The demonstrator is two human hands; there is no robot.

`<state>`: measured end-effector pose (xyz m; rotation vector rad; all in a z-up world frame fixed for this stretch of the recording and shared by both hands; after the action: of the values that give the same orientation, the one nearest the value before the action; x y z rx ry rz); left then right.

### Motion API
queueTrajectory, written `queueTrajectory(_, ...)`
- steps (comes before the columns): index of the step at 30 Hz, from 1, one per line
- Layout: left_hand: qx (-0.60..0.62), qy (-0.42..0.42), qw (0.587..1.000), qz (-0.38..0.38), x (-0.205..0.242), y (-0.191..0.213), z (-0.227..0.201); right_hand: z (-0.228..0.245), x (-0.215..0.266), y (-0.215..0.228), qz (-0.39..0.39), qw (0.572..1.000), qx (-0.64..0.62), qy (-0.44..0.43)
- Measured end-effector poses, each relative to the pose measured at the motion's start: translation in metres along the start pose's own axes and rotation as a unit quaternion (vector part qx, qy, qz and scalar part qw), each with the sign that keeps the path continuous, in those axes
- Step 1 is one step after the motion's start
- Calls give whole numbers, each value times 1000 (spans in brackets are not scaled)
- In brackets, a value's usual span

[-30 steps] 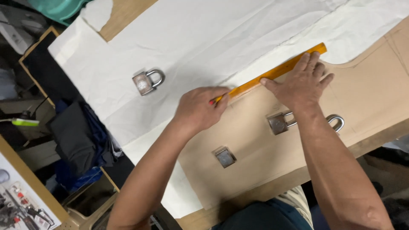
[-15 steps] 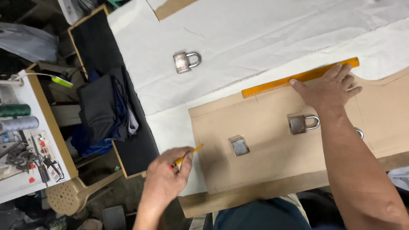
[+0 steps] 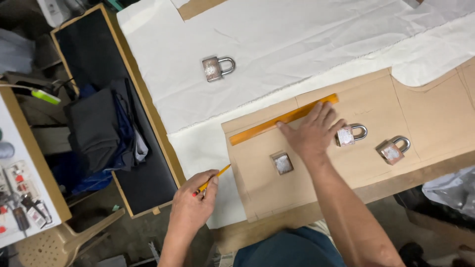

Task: The person traces a pattern onto white fabric using a ruler and pencil, then removes the pattern and cuts the fabric along the traced lines with scissors.

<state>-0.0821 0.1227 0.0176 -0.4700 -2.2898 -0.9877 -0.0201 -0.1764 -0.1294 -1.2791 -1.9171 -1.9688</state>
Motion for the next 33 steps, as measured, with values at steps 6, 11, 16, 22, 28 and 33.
queueTrajectory(6, 94, 3, 995, 13, -13, 26, 19, 28, 12, -43, -186, 981, -60, 18)
queueTrajectory(11, 114, 51, 991, 54, -20, 36, 24, 32, 27, -14, -72, 988, -134, 18)
queueTrajectory(16, 115, 39, 990, 68, -27, 36, 31, 36, 37, -1, -28, 984, -176, 25)
queueTrajectory(22, 91, -92, 991, -21, -32, 31, 33, 41, 48, 15, -8, 983, -179, 31)
queueTrajectory(28, 100, -79, 992, 5, -39, 37, 30, 45, 51, 20, -2, 984, -179, 15)
queueTrajectory(33, 103, -84, 991, 19, -45, 38, 29, 49, 55, 30, 19, 982, -186, 4)
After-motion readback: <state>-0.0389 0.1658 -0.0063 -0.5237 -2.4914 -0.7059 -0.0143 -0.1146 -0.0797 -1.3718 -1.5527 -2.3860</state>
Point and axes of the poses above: each hand's wrist, its own x-axis away from the middle knuckle, its own y-axis out of the back of the hand, z = x × y, the point moved 2 cm from there along -x, towards the middle knuckle, and after that the axes turned 9 degrees about z, right-handed, at the moved point
